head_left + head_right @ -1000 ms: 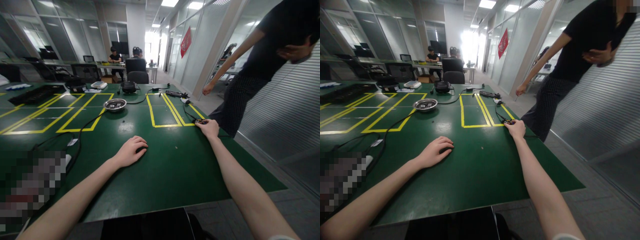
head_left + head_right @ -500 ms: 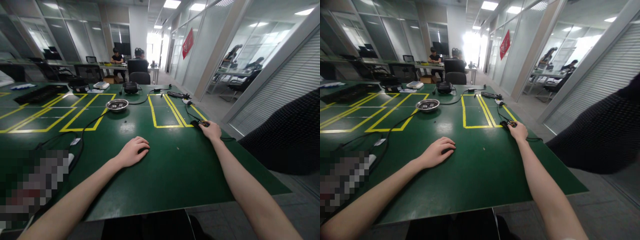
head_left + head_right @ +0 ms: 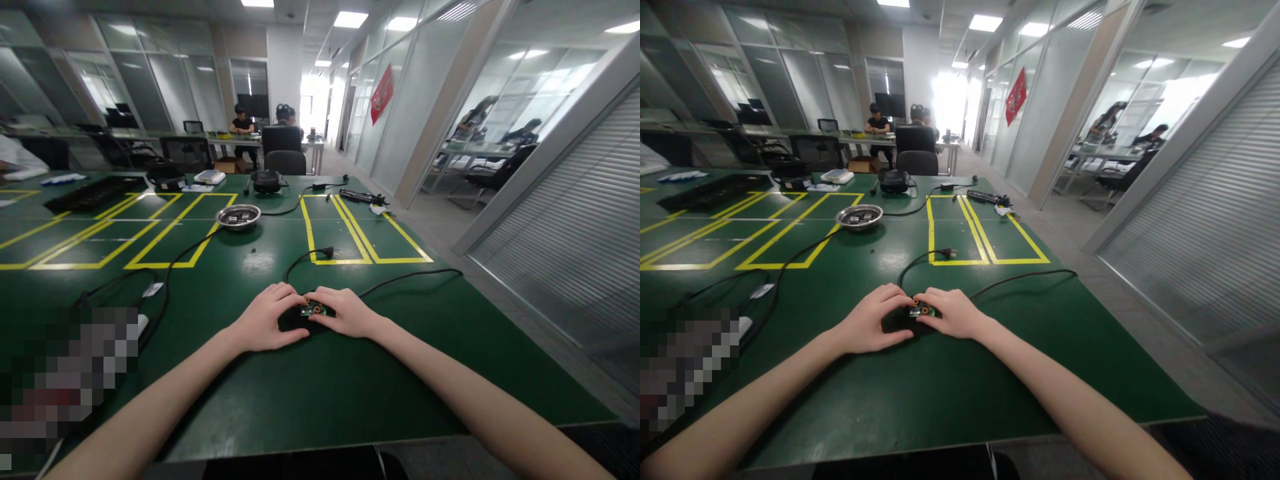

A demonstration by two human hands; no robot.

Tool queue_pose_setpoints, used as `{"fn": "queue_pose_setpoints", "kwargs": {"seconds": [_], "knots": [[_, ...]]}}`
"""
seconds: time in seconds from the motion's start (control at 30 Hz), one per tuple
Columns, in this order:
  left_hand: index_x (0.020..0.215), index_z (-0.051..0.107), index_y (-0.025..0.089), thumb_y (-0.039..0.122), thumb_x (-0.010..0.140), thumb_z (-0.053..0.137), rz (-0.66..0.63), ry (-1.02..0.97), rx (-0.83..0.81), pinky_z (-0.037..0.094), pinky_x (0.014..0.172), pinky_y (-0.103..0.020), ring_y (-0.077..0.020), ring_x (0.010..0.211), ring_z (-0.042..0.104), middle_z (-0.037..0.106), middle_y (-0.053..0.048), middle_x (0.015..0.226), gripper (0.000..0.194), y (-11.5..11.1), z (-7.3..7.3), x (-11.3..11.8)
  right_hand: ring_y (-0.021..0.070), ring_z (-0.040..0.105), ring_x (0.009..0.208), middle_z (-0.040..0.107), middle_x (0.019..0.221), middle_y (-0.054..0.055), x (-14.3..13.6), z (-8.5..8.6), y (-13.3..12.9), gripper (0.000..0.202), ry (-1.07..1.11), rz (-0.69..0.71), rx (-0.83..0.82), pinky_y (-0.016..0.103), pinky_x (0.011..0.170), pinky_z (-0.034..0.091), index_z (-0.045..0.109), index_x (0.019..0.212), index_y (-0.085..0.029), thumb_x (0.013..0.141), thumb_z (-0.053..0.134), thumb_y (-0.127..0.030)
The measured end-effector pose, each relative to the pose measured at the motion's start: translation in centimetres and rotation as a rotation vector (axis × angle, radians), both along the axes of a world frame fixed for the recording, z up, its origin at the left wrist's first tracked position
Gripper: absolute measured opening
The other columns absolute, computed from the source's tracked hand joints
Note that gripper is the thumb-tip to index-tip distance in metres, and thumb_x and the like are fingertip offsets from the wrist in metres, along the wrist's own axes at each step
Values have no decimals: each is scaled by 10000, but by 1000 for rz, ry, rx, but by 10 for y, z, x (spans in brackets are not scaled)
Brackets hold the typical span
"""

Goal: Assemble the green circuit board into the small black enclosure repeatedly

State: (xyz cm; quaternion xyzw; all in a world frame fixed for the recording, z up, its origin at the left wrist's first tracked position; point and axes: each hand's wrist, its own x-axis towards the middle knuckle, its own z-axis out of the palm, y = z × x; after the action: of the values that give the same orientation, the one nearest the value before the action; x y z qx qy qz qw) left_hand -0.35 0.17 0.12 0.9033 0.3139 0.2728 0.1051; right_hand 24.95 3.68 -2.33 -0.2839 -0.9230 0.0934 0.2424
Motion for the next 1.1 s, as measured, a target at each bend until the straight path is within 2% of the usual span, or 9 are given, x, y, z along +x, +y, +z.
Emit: {"fn": "queue_pose_setpoints", "kwargs": {"seconds": [0.1,0.2,0.3,0.57,0.67,0.8,0.93,1.0,1.1], "knots": [[1151,668,214,437,898,719,45,-1,44,545,935,-449,-278,1034,626,652,-113,1116,340,-2,0,1,221,745,864,747,1089,112,-1,4,-5,392,-39,50,80,305,699,572,637,1329,-176,1030,587,-425],[1253,622,238,383,891,724,33,-6,17,504,1032,-477,-298,1151,609,655,-115,1216,403,-1,-1,3,211,744,861,745,1078,107,4,6,-2,399,-39,53,122,290,687,562,617,1344,-175,1044,564,-432],[1340,555,236,344,893,713,4,-18,-54,490,1064,-472,-289,1162,622,678,-108,1245,487,0,-2,4,205,749,886,752,1088,103,8,7,1,399,-32,43,160,279,703,559,611,1354,-178,1054,548,-433],[1092,614,200,184,792,627,71,44,-55,530,916,-430,-270,1000,643,707,-81,1038,301,6,0,3,187,765,895,778,1104,83,16,8,5,409,5,33,206,254,710,549,654,1323,-216,1042,562,-498],[1097,623,208,208,783,639,83,74,-42,538,913,-433,-283,1015,639,713,-84,1039,315,6,3,2,185,767,880,787,1080,77,17,8,5,404,12,26,189,252,706,550,669,1310,-224,1033,580,-504],[1189,629,213,270,784,694,114,104,-39,510,1032,-492,-327,1198,609,716,-117,1202,414,9,2,-4,194,768,858,791,1063,84,19,7,6,402,52,26,182,265,700,558,686,1297,-218,1019,606,-498],[1239,632,222,358,850,695,139,123,-40,337,1219,-601,-347,1362,554,682,-127,1359,417,14,-6,-12,212,765,867,788,1047,90,24,7,10,388,98,-19,151,294,733,585,712,1265,-225,996,641,-496],[1279,617,217,394,882,680,139,117,-49,257,1264,-627,-348,1404,534,663,-135,1399,439,15,-9,-15,218,762,895,778,1059,92,26,7,13,376,106,-44,125,303,754,597,727,1239,-231,975,672,-494],[1283,618,198,410,884,690,139,103,-64,318,1250,-609,-353,1392,548,648,-159,1412,458,16,-12,-16,206,747,886,740,1089,93,24,5,14,333,83,-53,93,305,762,601,759,1155,-220,935,726,-467]]}}
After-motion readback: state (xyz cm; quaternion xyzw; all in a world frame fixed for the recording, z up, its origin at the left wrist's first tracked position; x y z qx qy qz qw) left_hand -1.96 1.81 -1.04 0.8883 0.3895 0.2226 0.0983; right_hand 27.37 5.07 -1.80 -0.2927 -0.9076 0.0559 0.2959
